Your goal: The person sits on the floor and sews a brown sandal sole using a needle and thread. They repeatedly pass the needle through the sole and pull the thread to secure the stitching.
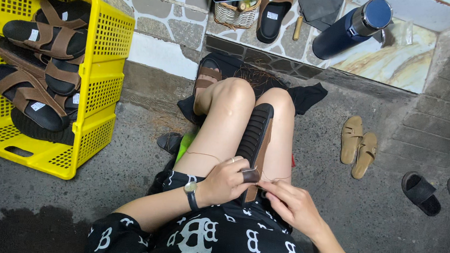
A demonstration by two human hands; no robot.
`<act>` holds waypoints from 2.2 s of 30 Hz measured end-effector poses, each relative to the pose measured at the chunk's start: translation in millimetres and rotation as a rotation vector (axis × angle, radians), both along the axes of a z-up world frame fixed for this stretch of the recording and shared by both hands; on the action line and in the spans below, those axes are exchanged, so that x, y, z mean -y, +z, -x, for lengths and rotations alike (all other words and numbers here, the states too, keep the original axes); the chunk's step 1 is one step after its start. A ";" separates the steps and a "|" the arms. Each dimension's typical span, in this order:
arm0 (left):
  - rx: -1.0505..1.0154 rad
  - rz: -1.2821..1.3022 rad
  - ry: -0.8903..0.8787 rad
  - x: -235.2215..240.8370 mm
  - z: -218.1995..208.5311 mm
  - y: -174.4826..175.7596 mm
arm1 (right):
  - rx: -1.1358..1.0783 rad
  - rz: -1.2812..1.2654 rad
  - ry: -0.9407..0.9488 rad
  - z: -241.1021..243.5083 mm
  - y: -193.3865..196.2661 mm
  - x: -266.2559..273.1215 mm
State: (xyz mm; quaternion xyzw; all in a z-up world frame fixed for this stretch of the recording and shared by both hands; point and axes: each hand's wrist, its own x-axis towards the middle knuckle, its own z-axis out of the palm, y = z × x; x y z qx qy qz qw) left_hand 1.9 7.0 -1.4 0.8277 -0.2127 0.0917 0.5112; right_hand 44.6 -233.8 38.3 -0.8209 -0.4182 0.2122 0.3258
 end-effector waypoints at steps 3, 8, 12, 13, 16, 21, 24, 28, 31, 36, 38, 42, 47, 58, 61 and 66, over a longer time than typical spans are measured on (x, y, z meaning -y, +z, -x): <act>0.088 -0.047 0.044 -3.6 1.0 10.3 | -0.107 -0.224 -0.183 4.4 -5.2 -7.1; 0.076 0.011 0.102 0.1 0.7 16.4 | -0.065 -0.284 -0.310 1.7 -12.8 -22.4; 0.007 0.048 0.048 -1.0 -0.6 8.8 | -0.190 -0.143 -0.393 10.2 -35.4 -12.6; 0.010 0.091 0.021 -1.2 -0.9 8.3 | -0.211 -0.165 -0.432 11.7 -38.2 -11.9; 0.034 0.078 -0.003 -0.3 -0.3 6.5 | -0.263 -0.173 -0.471 13.1 -39.7 -10.3; 0.114 -0.128 -0.080 -3.4 -1.1 7.5 | -0.363 -0.294 -0.502 19.4 -42.4 -7.3; 0.190 -0.145 -0.067 -4.3 -1.4 13.9 | -0.366 -0.314 -0.552 16.8 -34.8 -13.0; 0.229 -0.082 -0.009 -2.8 -1.6 34.1 | -0.237 -0.433 -0.423 9.9 -7.6 -30.9; 0.249 0.024 0.060 -0.5 -3.2 45.1 | -0.232 -0.458 -0.307 11.8 -9.3 -27.5; 0.115 0.260 0.119 1.8 -2.1 39.4 | -0.798 -0.686 -0.416 18.7 -32.2 -0.2; -0.121 0.006 0.168 -0.4 1.8 24.0 | -0.939 -1.109 -0.449 -2.0 -7.8 -10.6; -0.212 -0.059 0.153 -4.6 4.6 9.1 | -1.186 -1.323 -0.772 -33.4 -3.8 59.8; -0.152 -0.017 0.119 -11.7 0.0 -2.3 | -0.575 -1.495 -0.968 -50.0 19.2 150.1; -0.012 -0.026 0.155 -13.8 -3.4 -11.4 | 0.167 -0.342 -0.450 -22.4 -1.8 -8.9; 0.034 -0.004 0.198 -10.6 -4.2 -21.8 | 0.126 -0.191 -0.253 -16.4 -17.0 -25.2; 0.079 0.030 0.221 -8.9 -7.1 -23.7 | 0.210 -0.153 -0.352 -12.6 -33.9 -20.7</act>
